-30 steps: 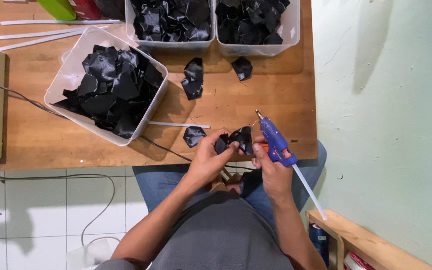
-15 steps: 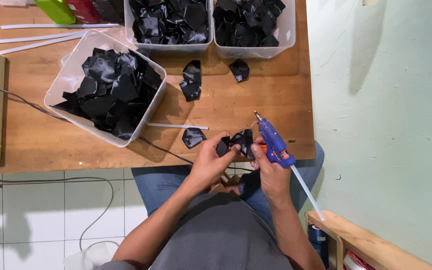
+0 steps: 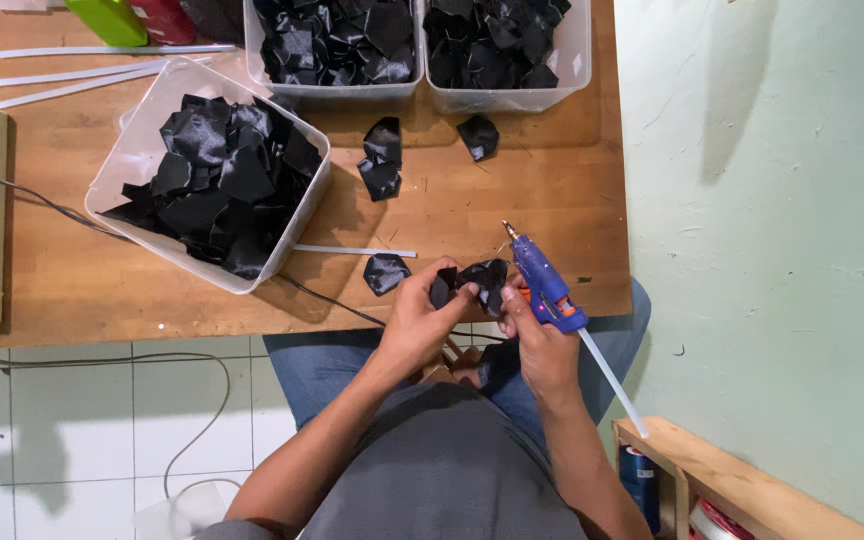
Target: The person uses a hot glue gun to apply glue to the edges of small black material pieces and presses them together. They repeatedly pick up pieces from a container, apply glue, and join them on a wooden table.
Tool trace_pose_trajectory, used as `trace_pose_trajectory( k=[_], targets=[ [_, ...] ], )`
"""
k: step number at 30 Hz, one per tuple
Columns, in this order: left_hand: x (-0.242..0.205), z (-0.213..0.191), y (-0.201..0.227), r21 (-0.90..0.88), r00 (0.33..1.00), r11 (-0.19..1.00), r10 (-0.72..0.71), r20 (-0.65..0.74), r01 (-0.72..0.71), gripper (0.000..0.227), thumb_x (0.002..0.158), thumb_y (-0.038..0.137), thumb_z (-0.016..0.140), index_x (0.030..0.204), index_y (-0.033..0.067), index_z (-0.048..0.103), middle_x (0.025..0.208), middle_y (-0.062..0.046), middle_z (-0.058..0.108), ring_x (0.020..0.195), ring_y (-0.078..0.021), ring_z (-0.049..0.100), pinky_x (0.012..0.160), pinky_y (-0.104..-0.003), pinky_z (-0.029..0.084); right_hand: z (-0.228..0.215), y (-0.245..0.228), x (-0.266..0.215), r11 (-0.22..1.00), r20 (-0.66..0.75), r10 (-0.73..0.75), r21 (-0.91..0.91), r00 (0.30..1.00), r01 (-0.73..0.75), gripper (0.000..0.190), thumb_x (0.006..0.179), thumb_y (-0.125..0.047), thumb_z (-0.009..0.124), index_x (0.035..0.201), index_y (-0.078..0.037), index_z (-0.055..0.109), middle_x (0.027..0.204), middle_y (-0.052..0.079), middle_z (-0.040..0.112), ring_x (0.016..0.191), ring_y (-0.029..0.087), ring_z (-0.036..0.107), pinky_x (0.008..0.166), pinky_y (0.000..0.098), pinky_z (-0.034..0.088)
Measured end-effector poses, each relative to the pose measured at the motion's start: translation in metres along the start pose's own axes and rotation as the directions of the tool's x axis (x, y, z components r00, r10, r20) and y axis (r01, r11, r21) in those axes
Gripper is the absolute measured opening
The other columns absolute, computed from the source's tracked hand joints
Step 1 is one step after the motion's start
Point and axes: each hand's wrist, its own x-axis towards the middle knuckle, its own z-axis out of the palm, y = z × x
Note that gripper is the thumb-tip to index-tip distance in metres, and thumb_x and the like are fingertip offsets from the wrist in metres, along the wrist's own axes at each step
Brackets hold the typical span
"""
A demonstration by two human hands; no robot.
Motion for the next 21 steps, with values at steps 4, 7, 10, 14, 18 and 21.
trace_pose_trajectory(
  k=[4, 7, 10, 14, 18, 21],
  targets=[
    [0.003, 0.001, -0.015, 0.015, 1.0, 1.0, -0.007, 0.002, 0.007, 0.008, 0.084, 0.008, 0.073, 0.079, 0.0079, 0.066, 0.051, -0.002, 0.048, 0.053, -0.0094, 0.041, 0.047, -0.022, 0.029, -0.003, 0.009, 0.001, 1.0, 0.023, 0.0, -0.012, 1.0, 0.0, 0.006, 0.094, -0.002, 0.067, 0.096, 0.003, 0.063, 0.054, 0.004, 0.048, 0.042, 0.009, 0.047, 0.049, 0.0256, 0.048],
    [0.005, 0.001, -0.015, -0.014, 0.999, 0.999, -0.031, 0.01, 0.032, 0.009, 0.086, 0.007, 0.071, 0.078, 0.0083, 0.067, 0.051, -0.002, 0.052, 0.052, -0.0079, 0.041, 0.046, -0.021, 0.029, 0.002, 0.006, 0.001, 1.0, 0.013, 0.016, -0.02, 1.0, -0.016, 0.005, 0.094, 0.001, 0.067, 0.094, 0.004, 0.064, 0.05, 0.007, 0.05, 0.039, 0.012, 0.047, 0.048, 0.0278, 0.05],
    [0.007, 0.003, -0.023, -0.01, 0.999, 0.999, -0.05, 0.007, 0.05, 0.008, 0.085, 0.009, 0.072, 0.08, 0.0076, 0.066, 0.053, -0.004, 0.052, 0.055, -0.0101, 0.041, 0.048, -0.023, 0.03, 0.004, 0.008, 0.002, 0.999, 0.039, 0.032, -0.031, 0.999, -0.031, 0.005, 0.094, 0.0, 0.066, 0.093, 0.004, 0.064, 0.047, 0.006, 0.048, 0.041, 0.012, 0.047, 0.05, 0.0278, 0.049],
    [0.009, 0.006, -0.033, -0.009, 0.998, 0.998, -0.06, 0.009, 0.06, 0.007, 0.085, 0.01, 0.072, 0.081, 0.0086, 0.066, 0.055, -0.003, 0.051, 0.056, -0.01, 0.043, 0.049, -0.022, 0.031, 0.002, 0.016, 0.002, 0.996, 0.055, 0.047, -0.078, 0.997, -0.043, 0.008, 0.094, -0.002, 0.067, 0.094, 0.005, 0.064, 0.047, 0.006, 0.049, 0.042, 0.012, 0.049, 0.05, 0.0287, 0.049],
    [0.009, 0.006, -0.031, -0.018, 0.997, 0.997, -0.081, 0.014, 0.082, 0.006, 0.086, 0.01, 0.071, 0.082, 0.0094, 0.067, 0.055, -0.003, 0.053, 0.057, -0.0093, 0.044, 0.049, -0.022, 0.031, 0.011, -0.003, 0.002, 0.995, 0.047, 0.048, -0.085, 0.998, -0.044, 0.009, 0.093, -0.003, 0.068, 0.096, 0.004, 0.064, 0.047, 0.007, 0.05, 0.043, 0.013, 0.051, 0.052, 0.0295, 0.051],
    [0.01, 0.004, -0.03, -0.007, 0.996, 0.997, -0.081, 0.028, 0.081, 0.009, 0.087, 0.011, 0.071, 0.079, 0.0098, 0.066, 0.054, -0.003, 0.053, 0.056, -0.0097, 0.043, 0.048, -0.023, 0.031, 0.006, 0.007, 0.004, 0.994, 0.046, 0.066, -0.086, 0.997, -0.062, 0.009, 0.094, -0.003, 0.068, 0.098, 0.005, 0.064, 0.049, 0.009, 0.052, 0.043, 0.014, 0.051, 0.05, 0.0284, 0.049]
  ],
)
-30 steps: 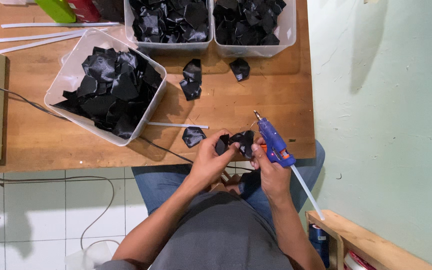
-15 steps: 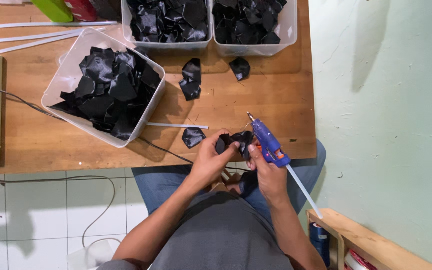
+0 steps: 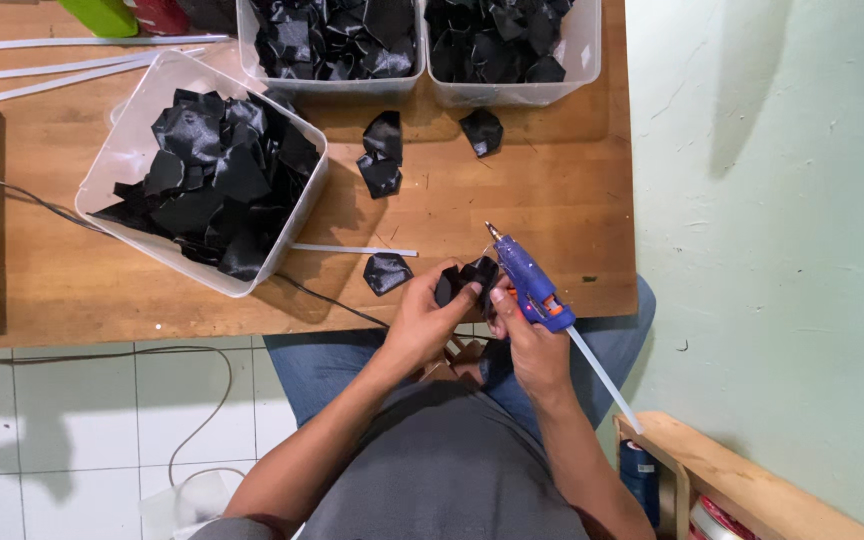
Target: The person uses a hot glue gun to apply glue to the edges of small black material pieces and presses them together. They repeatedly pick up pieces from a container, apply glue, and join them on a wooden table.
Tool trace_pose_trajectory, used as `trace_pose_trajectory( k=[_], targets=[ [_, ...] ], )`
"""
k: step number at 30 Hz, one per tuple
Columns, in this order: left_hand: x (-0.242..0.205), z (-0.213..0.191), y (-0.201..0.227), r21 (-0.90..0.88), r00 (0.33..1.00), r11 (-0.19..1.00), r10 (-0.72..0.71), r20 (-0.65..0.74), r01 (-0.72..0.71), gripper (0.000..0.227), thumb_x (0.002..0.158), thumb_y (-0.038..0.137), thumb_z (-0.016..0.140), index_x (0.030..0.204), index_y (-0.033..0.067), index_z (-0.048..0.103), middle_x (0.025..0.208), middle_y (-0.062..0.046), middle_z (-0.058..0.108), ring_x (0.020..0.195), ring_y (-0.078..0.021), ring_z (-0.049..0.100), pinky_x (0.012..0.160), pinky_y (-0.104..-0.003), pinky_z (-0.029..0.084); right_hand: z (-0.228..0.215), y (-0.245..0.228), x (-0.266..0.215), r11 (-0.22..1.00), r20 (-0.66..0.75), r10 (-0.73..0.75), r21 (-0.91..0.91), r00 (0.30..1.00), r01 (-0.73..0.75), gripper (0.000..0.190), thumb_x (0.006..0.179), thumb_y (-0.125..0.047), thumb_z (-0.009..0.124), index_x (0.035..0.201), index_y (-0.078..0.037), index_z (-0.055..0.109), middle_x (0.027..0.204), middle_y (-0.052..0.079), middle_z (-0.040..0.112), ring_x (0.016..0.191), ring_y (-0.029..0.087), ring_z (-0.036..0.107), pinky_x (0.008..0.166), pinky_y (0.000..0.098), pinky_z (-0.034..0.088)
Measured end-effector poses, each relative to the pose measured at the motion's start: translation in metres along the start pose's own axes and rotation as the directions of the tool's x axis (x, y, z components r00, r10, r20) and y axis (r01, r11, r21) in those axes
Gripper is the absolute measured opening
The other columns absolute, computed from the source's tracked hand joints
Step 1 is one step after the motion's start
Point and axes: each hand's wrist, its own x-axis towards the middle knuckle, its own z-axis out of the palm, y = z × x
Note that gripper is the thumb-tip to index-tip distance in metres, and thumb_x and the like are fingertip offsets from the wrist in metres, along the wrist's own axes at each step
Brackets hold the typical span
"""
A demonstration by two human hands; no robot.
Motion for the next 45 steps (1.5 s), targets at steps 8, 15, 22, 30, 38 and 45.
trace_pose_trajectory(
  k=[8, 15, 22, 30, 38, 45],
  targets=[
    [0.001, 0.003, -0.002, -0.001, 1.0, 1.0, -0.024, -0.009, 0.024, 0.009, 0.085, 0.009, 0.071, 0.079, 0.0089, 0.065, 0.054, -0.001, 0.051, 0.055, -0.009, 0.044, 0.048, -0.021, 0.031, -0.002, 0.005, 0.0, 0.995, 0.015, 0.056, 0.082, 0.998, -0.057, 0.009, 0.095, -0.004, 0.066, 0.1, 0.002, 0.062, 0.06, 0.009, 0.057, 0.044, 0.011, 0.05, 0.051, 0.0281, 0.049],
    [-0.005, 0.003, 0.01, 0.031, 1.0, 0.999, -0.006, -0.012, 0.006, 0.01, 0.086, 0.009, 0.071, 0.078, 0.0078, 0.065, 0.054, -0.002, 0.049, 0.055, -0.0099, 0.042, 0.048, -0.022, 0.03, -0.006, 0.003, -0.004, 0.996, 0.0, 0.039, 0.075, 0.999, -0.039, 0.011, 0.095, -0.006, 0.066, 0.099, 0.004, 0.062, 0.06, 0.01, 0.056, 0.043, 0.011, 0.049, 0.051, 0.0286, 0.049],
    [-0.011, 0.009, 0.012, 0.031, 0.999, 0.999, 0.032, -0.017, -0.032, 0.01, 0.086, 0.011, 0.073, 0.078, 0.0085, 0.067, 0.052, -0.002, 0.049, 0.054, -0.0095, 0.042, 0.047, -0.023, 0.03, -0.005, -0.007, -0.008, 0.998, -0.008, 0.002, 0.068, 1.0, -0.001, 0.011, 0.095, -0.005, 0.067, 0.096, 0.006, 0.063, 0.059, 0.012, 0.057, 0.041, 0.012, 0.051, 0.05, 0.0287, 0.051],
    [-0.015, 0.013, 0.015, -0.03, 0.998, 0.998, 0.051, -0.031, -0.052, 0.011, 0.087, 0.006, 0.07, 0.077, 0.0061, 0.066, 0.053, 0.0, 0.047, 0.055, -0.0084, 0.04, 0.048, -0.021, 0.028, -0.011, 0.007, -0.01, 0.999, -0.01, -0.02, 0.05, 1.0, 0.02, 0.008, 0.095, -0.005, 0.065, 0.095, 0.003, 0.063, 0.051, 0.006, 0.048, 0.043, 0.013, 0.048, 0.052, 0.0274, 0.046],
    [-0.02, 0.002, 0.025, 0.039, 0.996, 0.996, 0.084, -0.009, -0.083, 0.009, 0.088, 0.006, 0.067, 0.079, 0.0061, 0.066, 0.051, -0.005, 0.052, 0.052, -0.0097, 0.042, 0.045, -0.022, 0.031, 0.0, -0.02, -0.015, 0.999, -0.034, -0.031, 0.044, 0.999, 0.032, 0.008, 0.095, -0.005, 0.066, 0.096, 0.003, 0.065, 0.049, 0.007, 0.049, 0.044, 0.013, 0.049, 0.051, 0.0276, 0.047],
    [-0.024, 0.001, 0.025, 0.067, 0.997, 0.995, 0.069, 0.022, -0.07, 0.007, 0.088, 0.007, 0.067, 0.081, 0.0085, 0.065, 0.051, -0.005, 0.057, 0.048, -0.0099, 0.043, 0.043, -0.02, 0.034, -0.001, -0.021, -0.018, 0.997, -0.072, -0.063, 0.031, 0.995, 0.065, 0.01, 0.088, 0.0, 0.074, 0.095, 0.0, 0.067, 0.053, 0.006, 0.055, 0.043, 0.012, 0.051, 0.048, 0.0277, 0.048]
  ],
)
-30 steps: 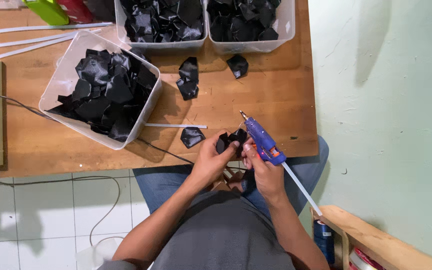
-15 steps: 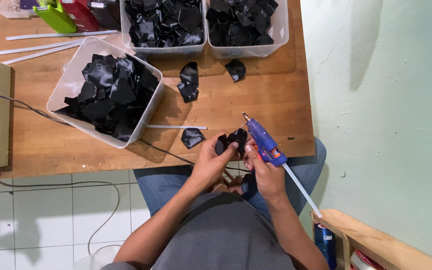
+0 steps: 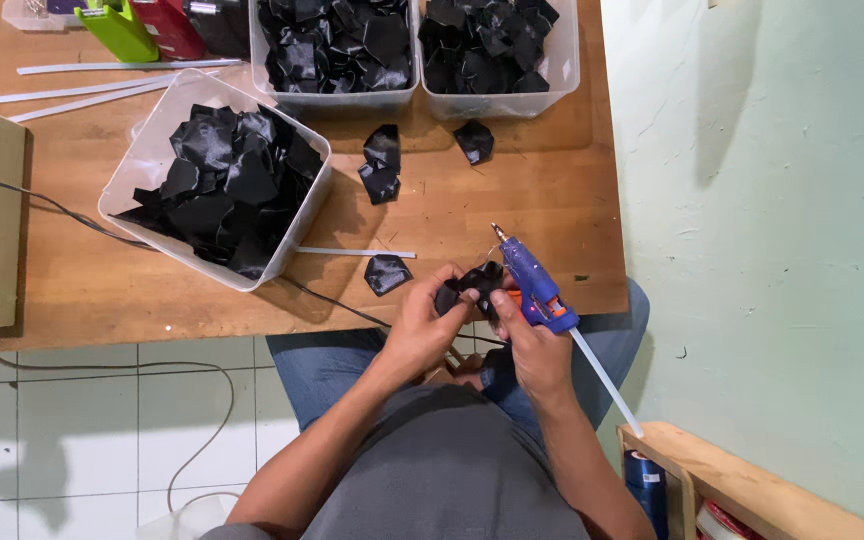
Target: The person uses a hot glue gun to apply glue to the edges of small black material pieces and presses them together. They repeatedly pick up pieces from a container, apply glue, and join them on a wooden table.
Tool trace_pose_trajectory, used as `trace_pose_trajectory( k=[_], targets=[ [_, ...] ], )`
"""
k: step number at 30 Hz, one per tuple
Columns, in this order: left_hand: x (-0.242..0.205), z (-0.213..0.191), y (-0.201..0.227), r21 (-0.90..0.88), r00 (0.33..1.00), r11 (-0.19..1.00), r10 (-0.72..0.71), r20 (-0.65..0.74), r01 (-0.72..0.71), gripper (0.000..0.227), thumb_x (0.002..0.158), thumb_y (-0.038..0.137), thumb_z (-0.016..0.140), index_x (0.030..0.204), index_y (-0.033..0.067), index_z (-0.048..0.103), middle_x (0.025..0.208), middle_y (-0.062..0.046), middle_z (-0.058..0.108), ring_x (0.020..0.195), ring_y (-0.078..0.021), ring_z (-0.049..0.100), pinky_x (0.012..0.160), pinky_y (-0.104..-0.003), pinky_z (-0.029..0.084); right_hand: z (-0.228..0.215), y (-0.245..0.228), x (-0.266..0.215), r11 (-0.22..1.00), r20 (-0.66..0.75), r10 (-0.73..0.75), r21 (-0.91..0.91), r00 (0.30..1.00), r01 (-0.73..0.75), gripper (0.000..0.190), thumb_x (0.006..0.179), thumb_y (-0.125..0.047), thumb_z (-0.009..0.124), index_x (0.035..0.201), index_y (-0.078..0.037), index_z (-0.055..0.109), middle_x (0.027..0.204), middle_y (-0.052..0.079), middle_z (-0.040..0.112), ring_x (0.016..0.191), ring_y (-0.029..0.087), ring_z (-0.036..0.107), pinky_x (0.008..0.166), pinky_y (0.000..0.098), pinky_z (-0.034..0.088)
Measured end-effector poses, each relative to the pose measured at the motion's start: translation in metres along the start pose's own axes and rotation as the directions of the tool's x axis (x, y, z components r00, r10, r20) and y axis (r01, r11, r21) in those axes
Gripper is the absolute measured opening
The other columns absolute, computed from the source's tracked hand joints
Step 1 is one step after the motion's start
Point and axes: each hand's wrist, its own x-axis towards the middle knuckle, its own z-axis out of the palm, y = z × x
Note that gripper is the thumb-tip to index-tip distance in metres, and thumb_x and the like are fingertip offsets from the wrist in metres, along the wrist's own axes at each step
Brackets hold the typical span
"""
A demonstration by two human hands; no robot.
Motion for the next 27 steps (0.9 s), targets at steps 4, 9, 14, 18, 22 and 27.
trace_pose_trajectory(
  k=[4, 9, 14, 18, 22, 27],
  targets=[
    [-0.001, 0.001, -0.003, -0.006, 1.0, 1.0, -0.008, 0.019, 0.008, 0.007, 0.089, 0.008, 0.066, 0.082, 0.0078, 0.065, 0.052, -0.007, 0.057, 0.049, -0.0115, 0.044, 0.043, -0.022, 0.036, 0.002, -0.007, 0.001, 0.997, -0.031, -0.038, -0.063, 0.999, 0.036, 0.016, 0.086, 0.0, 0.076, 0.101, 0.001, 0.071, 0.055, 0.005, 0.057, 0.042, 0.011, 0.051, 0.048, 0.027, 0.048],
    [0.004, 0.003, -0.032, -0.027, 1.0, 1.0, -0.008, 0.018, 0.009, 0.008, 0.087, 0.009, 0.069, 0.081, 0.0075, 0.063, 0.051, -0.006, 0.056, 0.051, -0.0117, 0.045, 0.044, -0.023, 0.035, -0.009, 0.02, 0.004, 0.999, -0.023, -0.001, -0.042, 1.0, 0.0, 0.015, 0.089, -0.002, 0.074, 0.102, 0.003, 0.07, 0.05, 0.005, 0.053, 0.042, 0.01, 0.051, 0.047, 0.0244, 0.048],
    [-0.003, 0.002, -0.007, -0.081, 1.0, 0.996, -0.029, 0.009, 0.03, 0.011, 0.088, 0.01, 0.069, 0.079, 0.0092, 0.063, 0.052, -0.005, 0.058, 0.052, -0.0091, 0.045, 0.045, -0.02, 0.035, -0.002, 0.004, 0.001, 0.999, -0.045, -0.029, -0.027, 0.999, 0.028, 0.013, 0.089, -0.001, 0.074, 0.1, 0.004, 0.071, 0.049, 0.006, 0.054, 0.04, 0.011, 0.051, 0.047, 0.0257, 0.049],
    [-0.005, 0.0, -0.001, -0.08, 1.0, 0.997, 0.004, -0.001, -0.004, 0.013, 0.089, 0.01, 0.07, 0.078, 0.0079, 0.063, 0.051, -0.006, 0.058, 0.052, -0.0097, 0.043, 0.045, -0.021, 0.034, -0.002, 0.007, 0.001, 0.999, -0.061, -0.037, -0.025, 0.997, 0.036, 0.008, 0.089, -0.001, 0.074, 0.096, 0.003, 0.071, 0.047, 0.004, 0.051, 0.04, 0.01, 0.049, 0.046, 0.0257, 0.047],
    [-0.001, 0.002, -0.013, -0.072, 1.0, 0.997, 0.021, -0.003, -0.021, 0.013, 0.088, 0.01, 0.071, 0.078, 0.0088, 0.062, 0.052, -0.005, 0.057, 0.053, -0.0092, 0.044, 0.046, -0.02, 0.034, -0.007, 0.021, 0.002, 0.997, -0.075, -0.05, -0.055, 0.996, 0.045, 0.008, 0.088, -0.002, 0.075, 0.094, 0.002, 0.071, 0.046, 0.004, 0.051, 0.041, 0.009, 0.048, 0.047, 0.024, 0.044],
    [-0.005, 0.002, 0.0, -0.064, 1.0, 0.998, 0.011, -0.003, -0.011, 0.013, 0.087, 0.011, 0.073, 0.078, 0.009, 0.063, 0.053, -0.005, 0.057, 0.054, -0.0091, 0.044, 0.047, -0.021, 0.033, -0.006, 0.017, 0.001, 0.996, -0.087, -0.059, -0.065, 0.994, 0.054, 0.007, 0.088, -0.003, 0.077, 0.087, -0.002, 0.07, 0.046, 0.004, 0.053, 0.039, 0.01, 0.05, 0.047, 0.0262, 0.046]
  ],
)
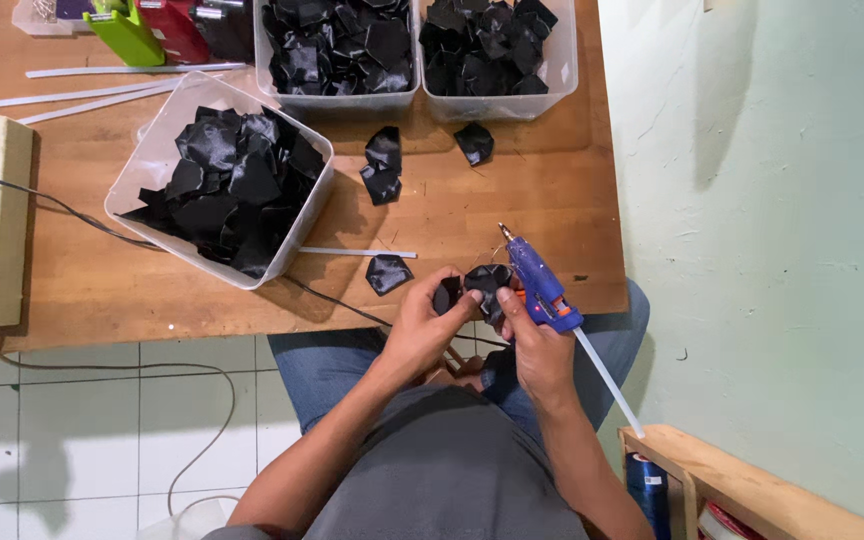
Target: The person uses a hot glue gun to apply glue to the edges of small black material pieces and presses them together. They repeatedly pick up pieces from a container, apply glue, and join them on a wooden table.
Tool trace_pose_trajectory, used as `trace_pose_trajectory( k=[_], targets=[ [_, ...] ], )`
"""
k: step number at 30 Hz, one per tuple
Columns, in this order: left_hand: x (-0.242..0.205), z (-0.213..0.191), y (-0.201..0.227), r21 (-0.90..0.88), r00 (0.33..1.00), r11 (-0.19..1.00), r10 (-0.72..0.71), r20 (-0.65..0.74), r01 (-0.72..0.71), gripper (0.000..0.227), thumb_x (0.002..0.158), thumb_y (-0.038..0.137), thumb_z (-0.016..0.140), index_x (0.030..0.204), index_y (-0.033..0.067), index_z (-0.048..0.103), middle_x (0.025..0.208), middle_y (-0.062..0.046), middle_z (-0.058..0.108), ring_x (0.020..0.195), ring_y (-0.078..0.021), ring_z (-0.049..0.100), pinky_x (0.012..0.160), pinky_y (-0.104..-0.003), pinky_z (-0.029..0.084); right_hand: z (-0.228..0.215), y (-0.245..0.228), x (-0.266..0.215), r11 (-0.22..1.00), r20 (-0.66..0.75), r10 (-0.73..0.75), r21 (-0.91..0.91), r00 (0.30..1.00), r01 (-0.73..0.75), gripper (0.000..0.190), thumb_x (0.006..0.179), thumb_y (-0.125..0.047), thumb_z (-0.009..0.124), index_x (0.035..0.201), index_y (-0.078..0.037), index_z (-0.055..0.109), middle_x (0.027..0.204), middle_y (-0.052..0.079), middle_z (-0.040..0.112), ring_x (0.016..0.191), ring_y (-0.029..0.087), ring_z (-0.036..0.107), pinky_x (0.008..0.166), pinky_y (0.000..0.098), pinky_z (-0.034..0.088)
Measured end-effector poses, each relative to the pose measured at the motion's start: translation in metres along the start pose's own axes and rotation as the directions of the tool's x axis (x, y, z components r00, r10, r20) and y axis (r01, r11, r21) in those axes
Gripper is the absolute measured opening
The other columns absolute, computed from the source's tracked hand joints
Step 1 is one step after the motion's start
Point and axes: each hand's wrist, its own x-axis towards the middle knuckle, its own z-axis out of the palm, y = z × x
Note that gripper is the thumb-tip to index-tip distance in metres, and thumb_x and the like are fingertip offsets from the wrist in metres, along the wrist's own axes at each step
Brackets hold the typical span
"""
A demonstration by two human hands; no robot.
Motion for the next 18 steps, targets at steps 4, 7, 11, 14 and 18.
trace_pose_trajectory(
  k=[4, 7, 11, 14, 18],
  targets=[
    [0.001, 0.0, -0.007, 0.001, 1.0, 1.0, -0.01, 0.0, 0.01, 0.014, 0.088, 0.011, 0.072, 0.079, 0.0083, 0.063, 0.054, -0.006, 0.056, 0.054, -0.0103, 0.044, 0.047, -0.022, 0.033, -0.001, -0.002, -0.001, 1.0, 0.014, 0.018, 0.001, 1.0, -0.018, 0.006, 0.089, -0.002, 0.075, 0.086, -0.001, 0.07, 0.047, 0.005, 0.053, 0.041, 0.011, 0.05, 0.048, 0.0269, 0.047],
    [0.002, -0.001, -0.011, 0.026, 1.0, 1.0, 0.013, -0.002, -0.012, 0.015, 0.088, 0.011, 0.072, 0.078, 0.0074, 0.062, 0.055, -0.006, 0.054, 0.055, -0.0113, 0.044, 0.048, -0.023, 0.032, 0.0, 0.002, 0.001, 0.999, 0.029, 0.035, 0.014, 0.999, -0.036, 0.008, 0.089, -0.004, 0.074, 0.085, -0.001, 0.068, 0.045, 0.004, 0.05, 0.04, 0.01, 0.047, 0.046, 0.0255, 0.044],
    [-0.001, -0.001, 0.002, 0.01, 1.0, 1.0, 0.002, -0.001, -0.002, 0.014, 0.09, 0.01, 0.07, 0.078, 0.0075, 0.063, 0.054, -0.007, 0.056, 0.054, -0.0101, 0.044, 0.048, -0.022, 0.032, 0.004, -0.005, -0.002, 0.998, 0.028, 0.049, 0.042, 0.998, -0.05, 0.01, 0.089, -0.002, 0.074, 0.082, 0.001, 0.068, 0.044, 0.007, 0.051, 0.039, 0.013, 0.048, 0.048, 0.0278, 0.047],
    [-0.001, -0.001, 0.001, 0.005, 1.0, 1.0, 0.003, 0.007, -0.003, 0.013, 0.09, 0.009, 0.069, 0.078, 0.0068, 0.064, 0.054, -0.007, 0.056, 0.055, -0.0101, 0.044, 0.048, -0.022, 0.032, 0.005, -0.005, -0.004, 0.998, 0.018, 0.056, 0.031, 0.998, -0.057, 0.01, 0.089, -0.003, 0.075, 0.082, 0.001, 0.068, 0.044, 0.007, 0.051, 0.04, 0.013, 0.048, 0.048, 0.0276, 0.047],
    [-0.001, 0.002, -0.012, 0.005, 1.0, 1.0, -0.017, 0.012, 0.017, 0.011, 0.09, 0.008, 0.068, 0.079, 0.0065, 0.064, 0.055, -0.006, 0.056, 0.055, -0.0114, 0.043, 0.049, -0.023, 0.033, 0.001, 0.012, -0.003, 0.998, 0.032, 0.069, 0.003, 0.997, -0.069, 0.01, 0.089, -0.007, 0.075, 0.085, -0.001, 0.069, 0.045, 0.005, 0.051, 0.042, 0.01, 0.046, 0.048, 0.0243, 0.041]
  ],
)
